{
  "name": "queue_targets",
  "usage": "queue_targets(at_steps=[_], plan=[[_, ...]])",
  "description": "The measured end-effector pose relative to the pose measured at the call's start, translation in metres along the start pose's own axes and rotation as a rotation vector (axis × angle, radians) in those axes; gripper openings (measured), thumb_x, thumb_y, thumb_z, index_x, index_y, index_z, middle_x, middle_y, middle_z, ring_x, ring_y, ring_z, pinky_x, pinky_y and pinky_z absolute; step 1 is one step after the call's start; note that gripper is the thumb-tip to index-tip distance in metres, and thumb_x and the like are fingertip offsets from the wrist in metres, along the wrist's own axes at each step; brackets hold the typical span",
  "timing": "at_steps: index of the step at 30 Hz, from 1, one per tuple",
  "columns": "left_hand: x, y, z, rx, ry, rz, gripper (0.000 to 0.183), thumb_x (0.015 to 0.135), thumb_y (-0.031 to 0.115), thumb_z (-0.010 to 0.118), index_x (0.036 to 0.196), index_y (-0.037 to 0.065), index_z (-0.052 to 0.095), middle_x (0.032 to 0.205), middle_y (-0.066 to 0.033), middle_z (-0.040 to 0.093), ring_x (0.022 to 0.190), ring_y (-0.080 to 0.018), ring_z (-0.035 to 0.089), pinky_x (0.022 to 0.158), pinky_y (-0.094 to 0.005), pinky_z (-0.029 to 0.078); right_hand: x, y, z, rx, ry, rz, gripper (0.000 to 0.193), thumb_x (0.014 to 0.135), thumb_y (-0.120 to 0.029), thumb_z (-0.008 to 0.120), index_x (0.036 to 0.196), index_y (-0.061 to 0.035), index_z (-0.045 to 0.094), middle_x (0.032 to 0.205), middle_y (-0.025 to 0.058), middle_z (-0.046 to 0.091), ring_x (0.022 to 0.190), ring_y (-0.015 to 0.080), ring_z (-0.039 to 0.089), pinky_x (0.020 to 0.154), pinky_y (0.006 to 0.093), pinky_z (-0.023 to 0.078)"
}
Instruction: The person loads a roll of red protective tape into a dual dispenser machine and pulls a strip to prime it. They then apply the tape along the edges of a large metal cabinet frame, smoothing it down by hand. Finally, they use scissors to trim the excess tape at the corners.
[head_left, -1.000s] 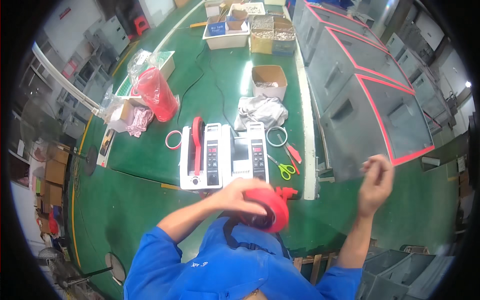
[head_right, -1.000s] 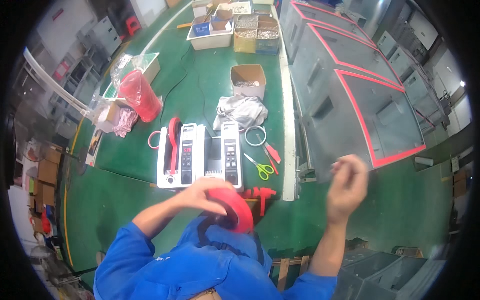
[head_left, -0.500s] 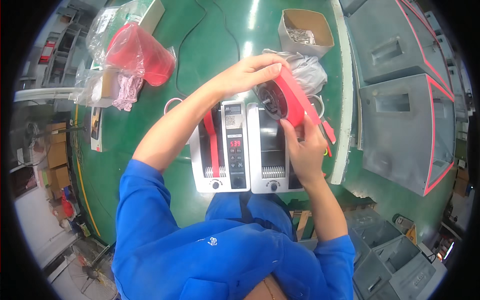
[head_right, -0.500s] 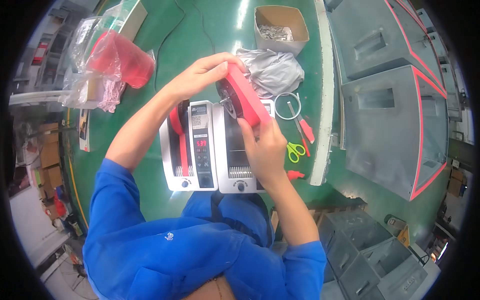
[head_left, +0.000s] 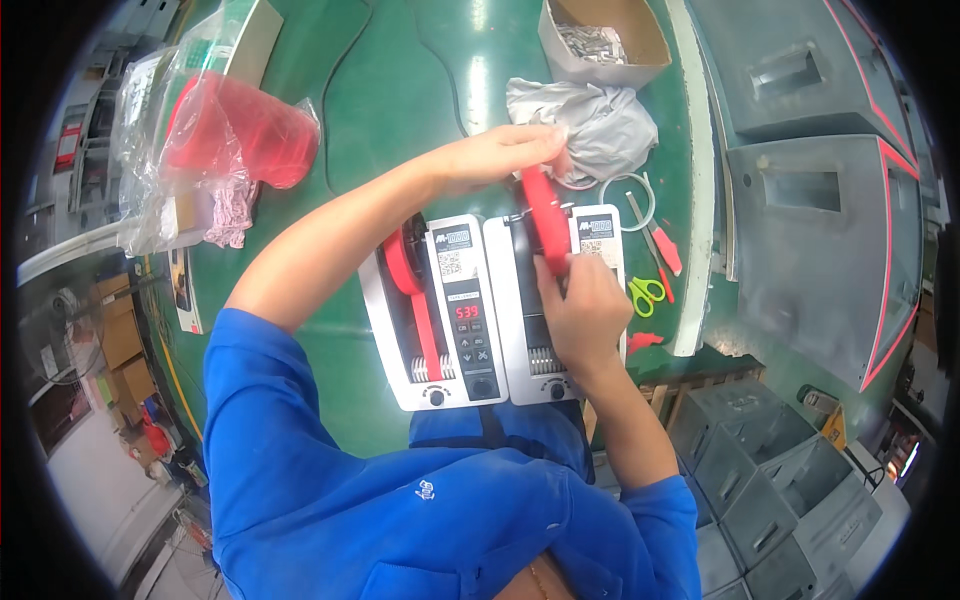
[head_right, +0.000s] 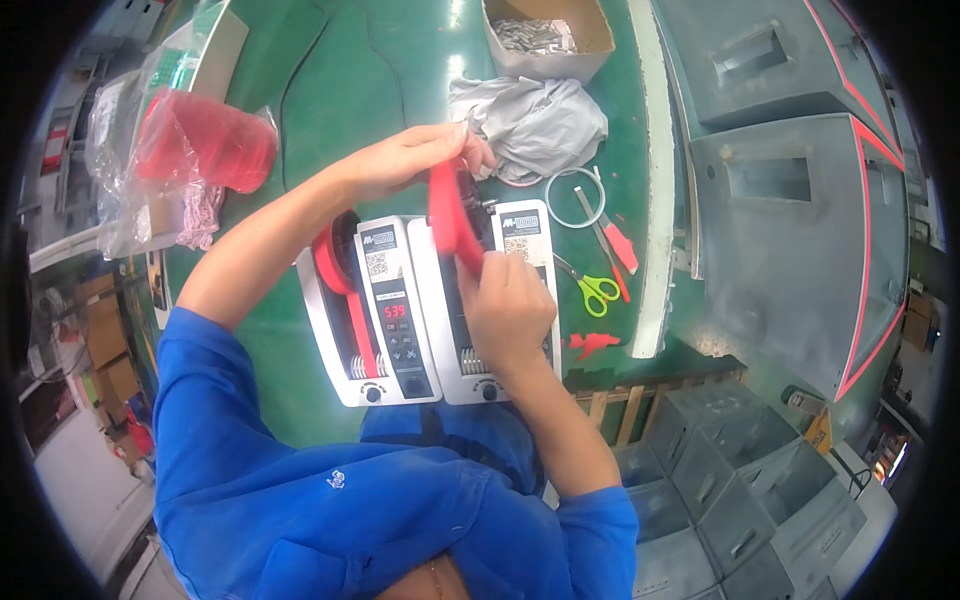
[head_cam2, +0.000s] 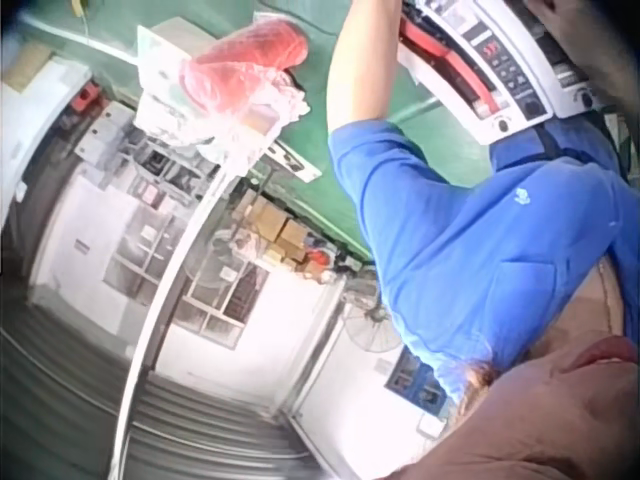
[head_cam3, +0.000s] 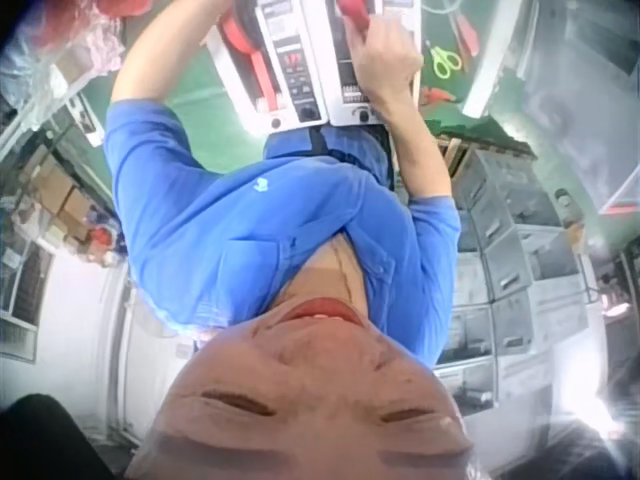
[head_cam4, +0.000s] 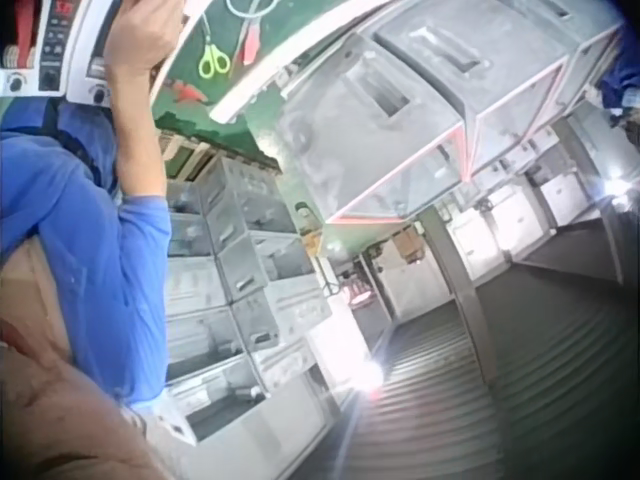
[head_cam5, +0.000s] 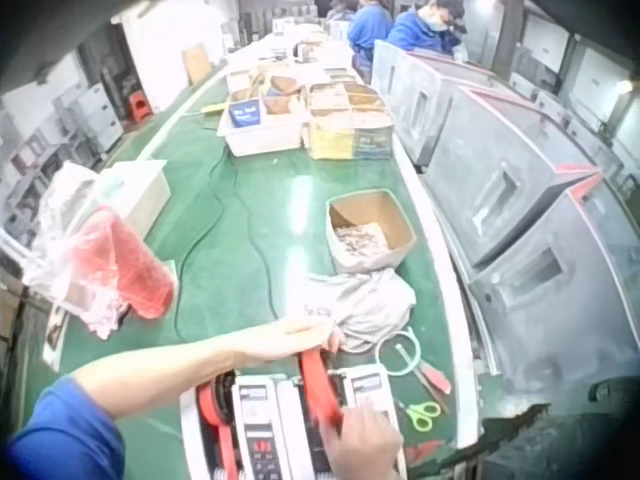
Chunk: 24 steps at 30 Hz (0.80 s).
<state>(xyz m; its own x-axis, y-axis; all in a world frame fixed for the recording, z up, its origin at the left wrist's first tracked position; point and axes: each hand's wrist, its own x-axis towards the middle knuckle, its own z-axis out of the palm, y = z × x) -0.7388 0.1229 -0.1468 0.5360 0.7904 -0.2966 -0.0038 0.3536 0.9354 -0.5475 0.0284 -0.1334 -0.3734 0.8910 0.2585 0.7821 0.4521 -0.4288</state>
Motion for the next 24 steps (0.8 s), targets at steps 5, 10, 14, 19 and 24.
queue_targets(at_steps=[5,10,14,19,24], plan=[[-0.005,0.001,0.011,0.097,0.033,-0.024,0.045,0.089,0.042,0.039,0.092,0.001,0.055,0.097,-0.0066,0.053,0.097,-0.0166,0.045,0.088,-0.0298,0.034,-0.002,-0.001,-0.003,-0.001,0.023,-0.017,0.026,0.065,-0.018,0.067,0.067,-0.0071,0.044,0.058,0.0057,0.042,0.051,0.0213,0.047,0.043,0.0324,0.037],[-0.004,0.012,0.018,0.321,0.079,-0.050,0.047,0.090,0.043,0.036,0.090,0.001,0.057,0.091,-0.0073,0.054,0.092,-0.0164,0.048,0.084,-0.0291,0.036,-0.006,-0.009,0.001,-0.021,-0.047,0.032,0.022,0.070,-0.019,0.067,0.067,-0.0067,0.049,0.055,0.0051,0.046,0.048,0.0221,0.049,0.044,0.0332,0.037],[0.001,0.009,0.026,0.487,0.121,0.003,0.049,0.089,0.044,0.035,0.089,0.000,0.057,0.087,-0.0094,0.056,0.086,-0.0180,0.050,0.080,-0.0294,0.039,-0.009,-0.007,0.000,0.013,-0.027,0.032,0.024,0.071,-0.021,0.066,0.064,-0.0072,0.047,0.054,0.0057,0.046,0.047,0.0221,0.048,0.043,0.0333,0.036],[0.001,0.010,0.032,0.505,0.161,0.000,0.049,0.089,0.044,0.035,0.087,0.000,0.057,0.084,-0.0107,0.057,0.082,-0.0199,0.052,0.077,-0.0304,0.040,-0.007,-0.006,-0.005,0.008,-0.086,0.027,0.023,0.072,-0.021,0.064,0.064,-0.0067,0.049,0.055,0.0062,0.047,0.048,0.0227,0.050,0.043,0.0329,0.037],[0.000,0.008,0.036,0.565,0.179,0.032,0.047,0.089,0.041,0.035,0.086,0.000,0.057,0.082,-0.0124,0.056,0.080,-0.0209,0.053,0.075,-0.0306,0.040,-0.008,-0.004,-0.002,-0.005,-0.097,0.026,0.023,0.066,-0.020,0.064,0.062,-0.0090,0.044,0.053,0.0050,0.044,0.047,0.0221,0.049,0.042,0.0334,0.038]])
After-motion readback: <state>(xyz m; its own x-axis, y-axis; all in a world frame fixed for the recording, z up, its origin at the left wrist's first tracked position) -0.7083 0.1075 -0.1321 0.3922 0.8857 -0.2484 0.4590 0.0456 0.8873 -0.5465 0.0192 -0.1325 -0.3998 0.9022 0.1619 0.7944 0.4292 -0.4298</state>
